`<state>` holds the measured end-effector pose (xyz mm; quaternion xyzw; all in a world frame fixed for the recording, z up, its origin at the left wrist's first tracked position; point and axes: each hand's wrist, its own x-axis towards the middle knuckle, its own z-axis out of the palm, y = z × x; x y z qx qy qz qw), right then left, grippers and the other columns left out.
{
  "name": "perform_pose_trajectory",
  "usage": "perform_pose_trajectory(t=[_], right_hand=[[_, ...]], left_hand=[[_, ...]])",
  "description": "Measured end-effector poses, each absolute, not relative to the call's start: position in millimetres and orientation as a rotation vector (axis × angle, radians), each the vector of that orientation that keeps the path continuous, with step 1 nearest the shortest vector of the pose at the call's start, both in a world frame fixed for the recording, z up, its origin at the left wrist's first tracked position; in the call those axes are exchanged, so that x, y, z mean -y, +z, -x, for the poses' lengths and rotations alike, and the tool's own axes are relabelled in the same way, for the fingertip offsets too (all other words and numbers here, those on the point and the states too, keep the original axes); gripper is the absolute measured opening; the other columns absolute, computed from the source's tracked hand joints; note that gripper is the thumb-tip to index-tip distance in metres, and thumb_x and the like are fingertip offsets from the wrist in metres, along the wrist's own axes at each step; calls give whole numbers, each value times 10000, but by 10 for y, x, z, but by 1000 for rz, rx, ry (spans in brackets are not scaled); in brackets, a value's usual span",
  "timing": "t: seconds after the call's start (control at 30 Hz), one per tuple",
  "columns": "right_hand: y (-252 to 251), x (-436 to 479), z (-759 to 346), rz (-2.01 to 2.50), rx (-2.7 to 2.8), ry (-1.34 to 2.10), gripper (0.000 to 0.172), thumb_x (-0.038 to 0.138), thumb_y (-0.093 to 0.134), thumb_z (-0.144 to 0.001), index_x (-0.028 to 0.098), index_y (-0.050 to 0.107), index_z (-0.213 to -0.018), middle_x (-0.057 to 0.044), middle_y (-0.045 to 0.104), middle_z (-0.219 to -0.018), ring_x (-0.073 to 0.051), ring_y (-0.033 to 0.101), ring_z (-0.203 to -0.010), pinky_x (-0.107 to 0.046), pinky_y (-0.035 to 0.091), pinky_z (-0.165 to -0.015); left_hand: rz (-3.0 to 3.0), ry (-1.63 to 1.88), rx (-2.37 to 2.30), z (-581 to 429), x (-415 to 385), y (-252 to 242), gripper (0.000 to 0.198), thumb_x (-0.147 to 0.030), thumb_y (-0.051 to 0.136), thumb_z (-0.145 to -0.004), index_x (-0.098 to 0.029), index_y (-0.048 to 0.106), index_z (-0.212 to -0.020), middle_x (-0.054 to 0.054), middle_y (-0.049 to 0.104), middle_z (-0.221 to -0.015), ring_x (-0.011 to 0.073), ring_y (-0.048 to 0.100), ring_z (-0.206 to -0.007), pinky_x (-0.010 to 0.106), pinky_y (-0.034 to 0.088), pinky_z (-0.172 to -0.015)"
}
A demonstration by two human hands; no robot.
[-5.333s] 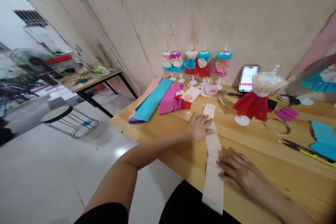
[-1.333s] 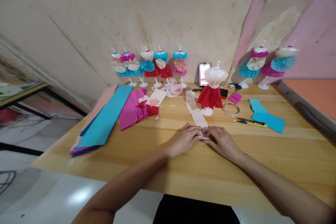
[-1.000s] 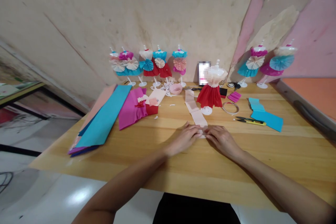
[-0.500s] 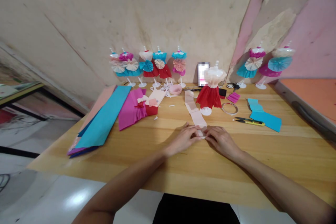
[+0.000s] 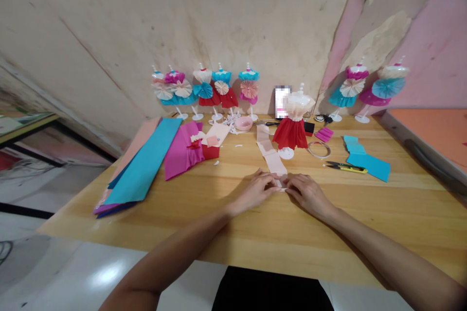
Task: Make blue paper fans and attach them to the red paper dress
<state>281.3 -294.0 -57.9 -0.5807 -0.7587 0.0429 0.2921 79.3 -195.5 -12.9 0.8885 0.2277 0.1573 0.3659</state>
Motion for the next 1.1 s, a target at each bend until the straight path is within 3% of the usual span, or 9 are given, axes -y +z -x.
perform_pose_trajectory(t=[0.23,0.37,0.73,0.87,1.1], right_hand=[[-546,2949,-2798,1538,2022,124,34,237,574,-932,217,588,-909,-67,695,-984,-220,627,-940,-374,468,-821],[-514,2954,-2787,1536,2021,147,123,342,608,-927,222,588,-940,-56,693,-998,-210,626,-933,-366,464,-831],[-557,2943,-2795,1549,2031,108,49,251,568,-938,214,595,-921,-70,691,-968,-219,620,-925,-379,477,-809],[-553,2941,-2795,1537,2026,107,108,264,531,-960,218,611,-904,-68,700,-973,-214,625,-923,-374,477,-809],[-562,2928,-2808,1550,2040,102,174,296,473,-992,224,621,-934,-64,704,-984,-209,625,-925,-366,474,-810]], left_hand=[[-2300,407,-591,-794,1944,-151,90,-257,627,-893,-201,636,-824,48,694,-1198,202,579,-1226,416,337,-1133],[-2300,388,-597,-786,1950,-128,84,-259,630,-893,-200,635,-833,52,677,-1232,197,566,-1239,406,342,-1129],[-2294,394,-596,-776,1967,-76,97,-300,660,-875,-208,635,-856,52,694,-1195,205,583,-1217,383,382,-1084],[-2313,386,-568,-770,1942,-131,96,-309,643,-888,-213,643,-881,44,708,-1161,196,576,-1236,390,314,-1144],[-2332,396,-567,-772,1880,-294,142,-327,567,-934,-214,646,-898,46,660,-1279,171,560,-1251,409,205,-1208]])
